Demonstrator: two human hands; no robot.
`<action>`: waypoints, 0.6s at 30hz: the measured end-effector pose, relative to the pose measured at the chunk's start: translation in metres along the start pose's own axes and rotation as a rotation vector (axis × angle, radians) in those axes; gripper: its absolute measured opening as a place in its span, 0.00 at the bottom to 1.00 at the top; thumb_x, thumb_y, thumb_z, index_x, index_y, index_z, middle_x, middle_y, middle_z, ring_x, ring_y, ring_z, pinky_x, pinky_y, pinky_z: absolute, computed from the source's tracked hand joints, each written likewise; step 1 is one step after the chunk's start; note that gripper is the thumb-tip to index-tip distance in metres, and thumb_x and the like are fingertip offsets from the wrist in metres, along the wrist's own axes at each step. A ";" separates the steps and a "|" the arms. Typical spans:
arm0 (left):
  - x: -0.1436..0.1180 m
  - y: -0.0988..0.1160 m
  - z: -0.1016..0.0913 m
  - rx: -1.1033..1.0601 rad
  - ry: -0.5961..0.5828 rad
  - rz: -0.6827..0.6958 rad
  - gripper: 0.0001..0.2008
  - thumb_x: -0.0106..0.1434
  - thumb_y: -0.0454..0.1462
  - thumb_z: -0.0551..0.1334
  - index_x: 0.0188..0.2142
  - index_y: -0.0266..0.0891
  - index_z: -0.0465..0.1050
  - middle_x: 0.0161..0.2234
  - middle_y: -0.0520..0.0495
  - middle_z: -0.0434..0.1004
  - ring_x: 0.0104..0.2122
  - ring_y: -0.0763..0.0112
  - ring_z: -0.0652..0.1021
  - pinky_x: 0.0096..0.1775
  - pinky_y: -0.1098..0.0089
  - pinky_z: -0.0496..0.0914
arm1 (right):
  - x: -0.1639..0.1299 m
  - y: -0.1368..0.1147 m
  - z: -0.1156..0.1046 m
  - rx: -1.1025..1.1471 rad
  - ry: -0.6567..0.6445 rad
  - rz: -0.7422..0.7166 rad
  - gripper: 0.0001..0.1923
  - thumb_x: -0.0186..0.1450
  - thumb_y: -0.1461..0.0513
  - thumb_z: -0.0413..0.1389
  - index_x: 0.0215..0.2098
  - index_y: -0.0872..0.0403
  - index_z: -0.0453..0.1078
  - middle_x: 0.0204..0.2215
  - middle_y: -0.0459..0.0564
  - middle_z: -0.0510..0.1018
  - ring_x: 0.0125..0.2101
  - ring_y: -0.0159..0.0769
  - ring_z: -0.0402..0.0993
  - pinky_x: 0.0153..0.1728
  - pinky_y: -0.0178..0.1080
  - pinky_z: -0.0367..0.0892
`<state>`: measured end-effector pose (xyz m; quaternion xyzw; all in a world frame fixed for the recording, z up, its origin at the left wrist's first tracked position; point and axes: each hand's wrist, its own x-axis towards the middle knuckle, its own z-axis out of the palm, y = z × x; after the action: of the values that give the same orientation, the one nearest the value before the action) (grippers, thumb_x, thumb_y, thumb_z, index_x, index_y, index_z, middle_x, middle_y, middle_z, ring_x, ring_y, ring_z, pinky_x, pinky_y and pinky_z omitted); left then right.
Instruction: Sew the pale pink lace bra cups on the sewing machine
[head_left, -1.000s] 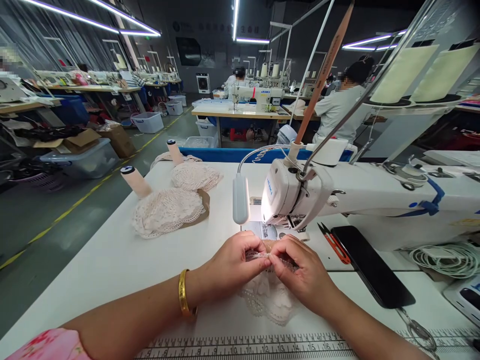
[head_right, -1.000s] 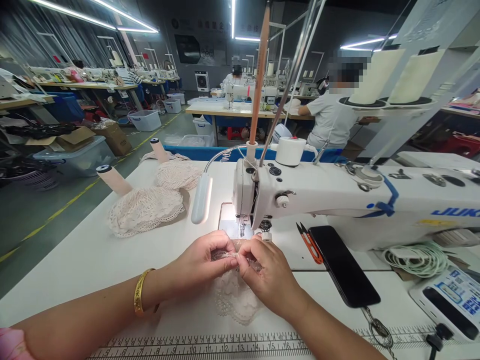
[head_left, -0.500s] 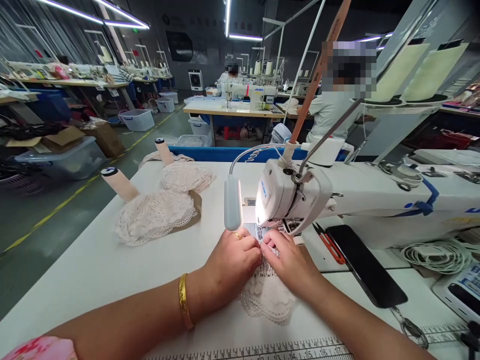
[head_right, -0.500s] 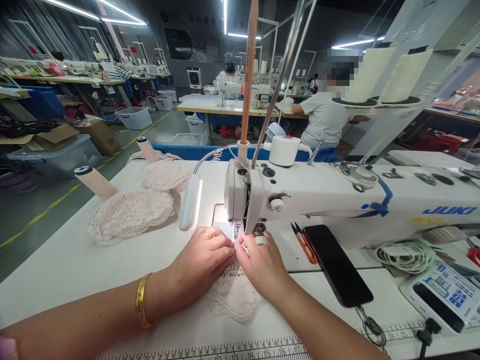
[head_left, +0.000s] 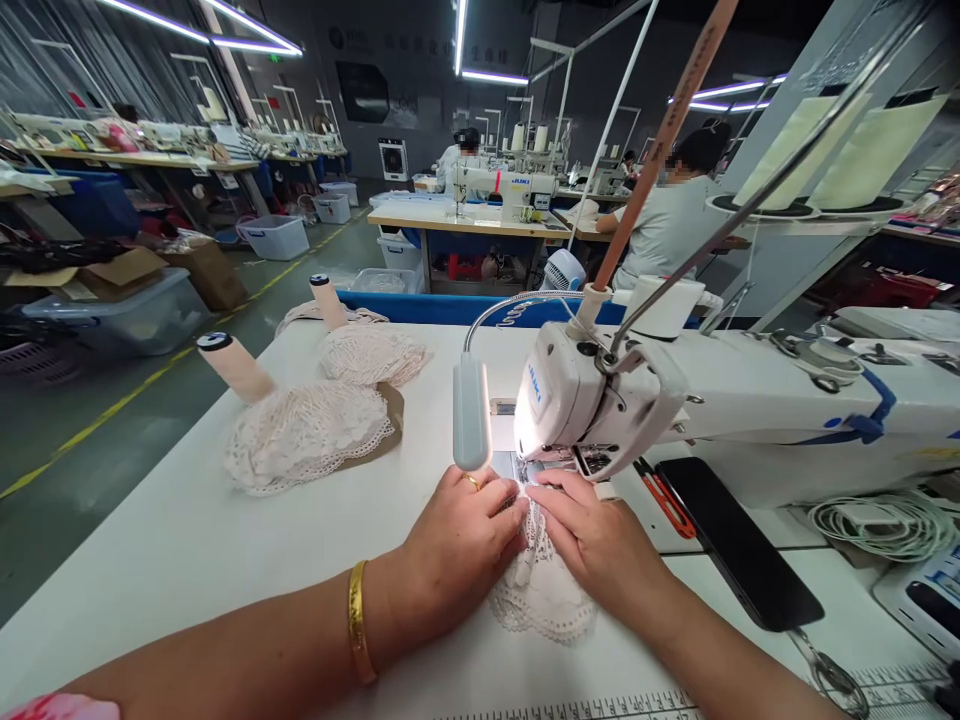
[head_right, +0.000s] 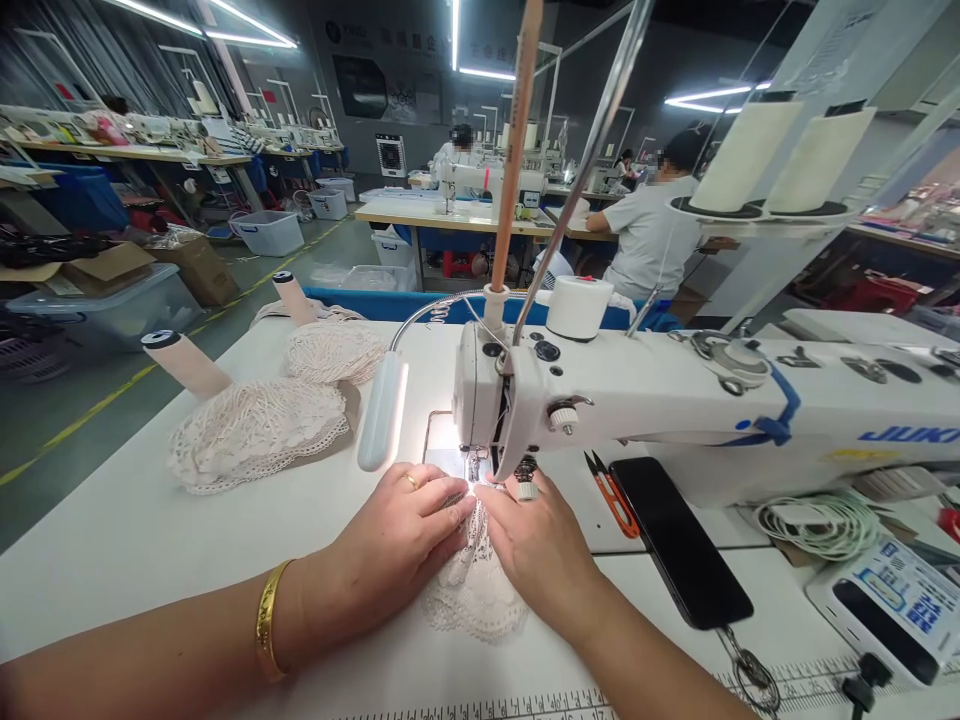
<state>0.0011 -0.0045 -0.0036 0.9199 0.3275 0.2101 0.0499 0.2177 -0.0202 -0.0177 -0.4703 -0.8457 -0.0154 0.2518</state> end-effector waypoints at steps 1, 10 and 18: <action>0.000 0.001 0.000 0.005 -0.002 -0.005 0.10 0.74 0.35 0.58 0.51 0.38 0.74 0.46 0.42 0.81 0.45 0.54 0.77 0.45 0.54 0.66 | 0.000 0.000 0.000 -0.005 0.005 0.005 0.18 0.72 0.69 0.48 0.49 0.50 0.78 0.46 0.54 0.83 0.39 0.44 0.79 0.34 0.42 0.71; 0.002 0.008 0.005 0.080 -0.001 -0.048 0.10 0.72 0.35 0.58 0.49 0.37 0.74 0.47 0.41 0.80 0.43 0.53 0.75 0.43 0.54 0.65 | 0.000 0.004 0.003 -0.055 0.006 0.073 0.19 0.70 0.69 0.48 0.47 0.47 0.79 0.44 0.53 0.83 0.36 0.42 0.77 0.29 0.40 0.68; 0.002 0.010 0.005 0.119 -0.008 -0.065 0.09 0.71 0.35 0.59 0.48 0.37 0.75 0.47 0.42 0.80 0.42 0.54 0.74 0.43 0.54 0.65 | 0.000 0.006 0.006 -0.095 0.012 0.056 0.20 0.70 0.69 0.48 0.50 0.49 0.79 0.43 0.54 0.84 0.36 0.45 0.79 0.28 0.41 0.69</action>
<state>0.0104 -0.0115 -0.0053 0.9109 0.3689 0.1848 0.0035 0.2200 -0.0153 -0.0246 -0.5049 -0.8291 -0.0514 0.2346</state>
